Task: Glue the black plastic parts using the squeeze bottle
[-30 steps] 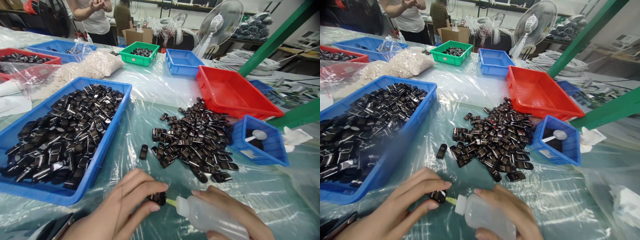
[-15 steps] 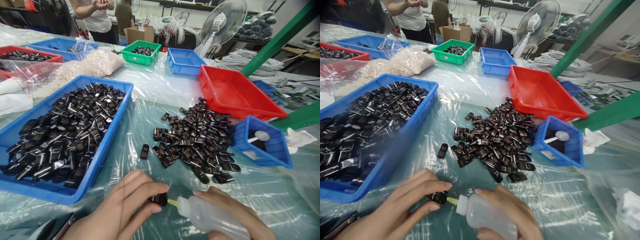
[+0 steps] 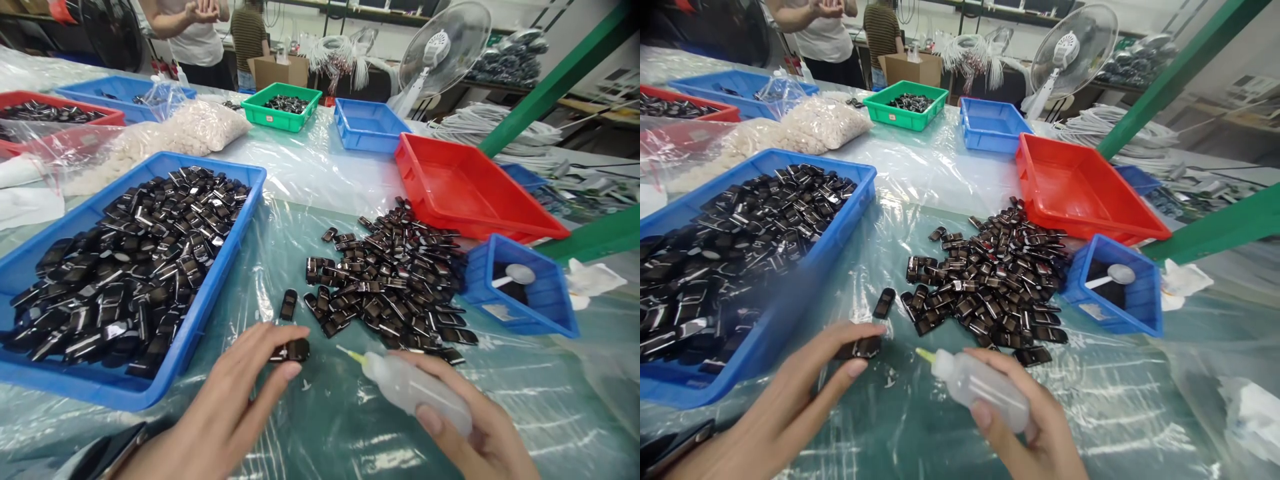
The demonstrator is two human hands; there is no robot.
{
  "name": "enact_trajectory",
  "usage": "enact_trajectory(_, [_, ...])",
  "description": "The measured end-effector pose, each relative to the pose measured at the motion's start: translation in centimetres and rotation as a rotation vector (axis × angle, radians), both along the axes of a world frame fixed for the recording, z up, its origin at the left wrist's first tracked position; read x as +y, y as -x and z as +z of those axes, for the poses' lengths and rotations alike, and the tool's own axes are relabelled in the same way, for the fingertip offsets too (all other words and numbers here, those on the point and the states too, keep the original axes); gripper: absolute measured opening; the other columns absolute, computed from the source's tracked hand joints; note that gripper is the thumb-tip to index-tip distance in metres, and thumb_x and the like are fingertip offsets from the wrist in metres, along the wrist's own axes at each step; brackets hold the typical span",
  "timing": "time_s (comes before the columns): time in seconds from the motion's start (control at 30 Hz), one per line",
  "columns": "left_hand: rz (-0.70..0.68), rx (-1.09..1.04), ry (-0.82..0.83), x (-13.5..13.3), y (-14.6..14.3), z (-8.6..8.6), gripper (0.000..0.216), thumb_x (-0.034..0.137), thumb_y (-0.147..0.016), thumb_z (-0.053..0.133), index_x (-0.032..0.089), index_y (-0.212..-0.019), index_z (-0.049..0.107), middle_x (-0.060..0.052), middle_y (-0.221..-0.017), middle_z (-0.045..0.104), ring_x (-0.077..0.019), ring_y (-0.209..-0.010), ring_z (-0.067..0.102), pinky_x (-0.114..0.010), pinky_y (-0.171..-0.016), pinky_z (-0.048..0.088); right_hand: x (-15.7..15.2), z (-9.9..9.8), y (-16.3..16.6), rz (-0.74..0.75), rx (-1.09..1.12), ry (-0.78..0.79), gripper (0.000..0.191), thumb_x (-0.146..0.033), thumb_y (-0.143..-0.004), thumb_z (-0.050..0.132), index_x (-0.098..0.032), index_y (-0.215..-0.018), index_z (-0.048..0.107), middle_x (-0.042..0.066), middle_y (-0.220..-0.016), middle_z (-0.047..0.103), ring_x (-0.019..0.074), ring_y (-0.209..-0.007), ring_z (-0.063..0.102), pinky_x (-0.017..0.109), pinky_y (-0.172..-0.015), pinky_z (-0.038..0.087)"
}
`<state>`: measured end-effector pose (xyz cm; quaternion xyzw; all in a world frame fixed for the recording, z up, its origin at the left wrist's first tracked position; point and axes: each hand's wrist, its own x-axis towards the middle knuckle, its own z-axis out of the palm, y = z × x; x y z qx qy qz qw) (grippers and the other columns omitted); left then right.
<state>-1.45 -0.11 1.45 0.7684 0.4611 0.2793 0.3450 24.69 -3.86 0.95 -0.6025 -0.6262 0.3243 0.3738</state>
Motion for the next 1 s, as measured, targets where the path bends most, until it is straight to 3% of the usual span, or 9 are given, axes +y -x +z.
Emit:
enact_trajectory(0.13, [0.168, 0.022, 0.057, -0.2, -0.3, -0.3, 0.029, 0.036, -0.101, 0.044, 0.032, -0.128, 0.053, -0.001, -0.124, 0.065, -0.0254, -0.116, 0.061, -0.033, -0.088, 0.056, 0.4, -1.1, 0.6, -0.019, 0.064, 0.062, 0.023, -0.035, -0.089, 0.060, -0.031, -0.111, 0.058, 0.002, -0.100, 0.077, 0.0172, -0.089, 0.075, 0.021, -0.074, 0.060])
enact_trajectory(0.33, [0.091, -0.064, 0.045, 0.2, -0.7, -0.4, 0.024, 0.031, -0.102, 0.042, 0.028, -0.121, 0.056, -0.004, -0.116, 0.068, -0.0235, -0.108, 0.064, -0.032, -0.083, 0.056, 1.2, -2.3, 2.0, 0.061, 0.005, 0.012, 0.029, -0.026, -0.090, 0.058, -0.030, -0.117, 0.047, 0.008, -0.127, 0.064, 0.0205, -0.115, 0.063, 0.036, -0.089, 0.057])
enact_trajectory(0.4, [0.083, -0.086, 0.064, 0.1, -0.7, -0.4, 0.024, 0.031, -0.103, 0.041, 0.028, -0.123, 0.054, -0.003, -0.118, 0.067, -0.0231, -0.111, 0.062, -0.032, -0.085, 0.055, 1.2, -2.3, 1.9, -0.029, -0.087, -0.131, 0.039, -0.026, -0.086, 0.063, -0.028, -0.121, 0.046, 0.009, -0.123, 0.062, 0.0215, -0.110, 0.063, 0.037, -0.087, 0.056])
enact_trajectory(0.47, [0.084, -0.113, 0.079, -0.1, -0.6, -0.5, 0.024, 0.030, -0.104, 0.039, 0.029, -0.123, 0.052, -0.003, -0.117, 0.066, -0.0224, -0.111, 0.061, -0.033, -0.086, 0.053, 0.8, -2.1, 1.8, -0.136, -0.144, -0.361, 0.039, -0.020, -0.082, 0.067, -0.027, -0.115, 0.048, 0.004, -0.102, 0.062, 0.0192, -0.094, 0.064, 0.034, -0.080, 0.056])
enact_trajectory(0.57, [0.071, -0.123, 0.063, -0.3, -0.6, -0.7, 0.023, 0.029, -0.104, 0.037, 0.028, -0.124, 0.051, -0.004, -0.118, 0.064, -0.0226, -0.112, 0.059, -0.036, -0.091, 0.050, -0.2, -1.9, 2.4, 0.017, -0.298, -0.548, 0.031, -0.008, -0.082, 0.062, -0.026, -0.105, 0.052, -0.001, -0.083, 0.060, 0.0164, -0.078, 0.064, 0.028, -0.071, 0.056])
enact_trajectory(0.63, [0.050, -0.117, 0.025, -0.4, -0.5, -0.9, 0.024, 0.028, -0.104, 0.037, 0.029, -0.125, 0.049, -0.004, -0.118, 0.063, -0.0228, -0.112, 0.058, -0.038, -0.093, 0.048, -0.7, -1.9, 3.6, 0.245, -0.499, -0.548, 0.030, -0.005, -0.086, 0.055, -0.023, -0.110, 0.055, 0.005, -0.092, 0.067, 0.0187, -0.083, 0.068, 0.028, -0.071, 0.057])
enact_trajectory(0.73, [0.016, -0.125, -0.028, -0.5, -0.6, -0.9, 0.024, 0.023, -0.103, 0.038, 0.029, -0.124, 0.048, -0.003, -0.115, 0.064, -0.0218, -0.109, 0.059, -0.036, -0.091, 0.048, -0.3, -2.4, 6.0, 0.371, -0.675, -0.498, 0.033, -0.003, -0.091, 0.040, -0.017, -0.115, 0.059, 0.011, -0.102, 0.070, 0.0240, -0.086, 0.070, 0.034, -0.067, 0.058])
enact_trajectory(0.87, [-0.027, -0.117, -0.066, -0.6, -0.6, -1.0, 0.021, 0.020, -0.102, 0.041, 0.027, -0.119, 0.050, -0.002, -0.104, 0.064, -0.0213, -0.100, 0.061, -0.034, -0.085, 0.049, 1.2, -2.8, 7.6, 0.379, -0.638, -0.477, 0.031, -0.004, -0.092, 0.037, -0.017, -0.096, 0.065, 0.010, -0.083, 0.069, 0.0251, -0.069, 0.066, 0.035, -0.050, 0.054])
enact_trajectory(1.0, [-0.098, -0.105, -0.115, -0.7, -0.3, -1.2, 0.024, 0.018, -0.102, 0.040, 0.028, -0.123, 0.045, -0.004, -0.110, 0.063, -0.0218, -0.101, 0.060, -0.035, -0.086, 0.046, 1.3, -2.0, 7.3, 0.340, -0.449, -0.406, 0.023, -0.007, -0.093, 0.039, -0.018, -0.091, 0.059, 0.008, -0.085, 0.067, 0.0219, -0.074, 0.066, 0.033, -0.059, 0.056])
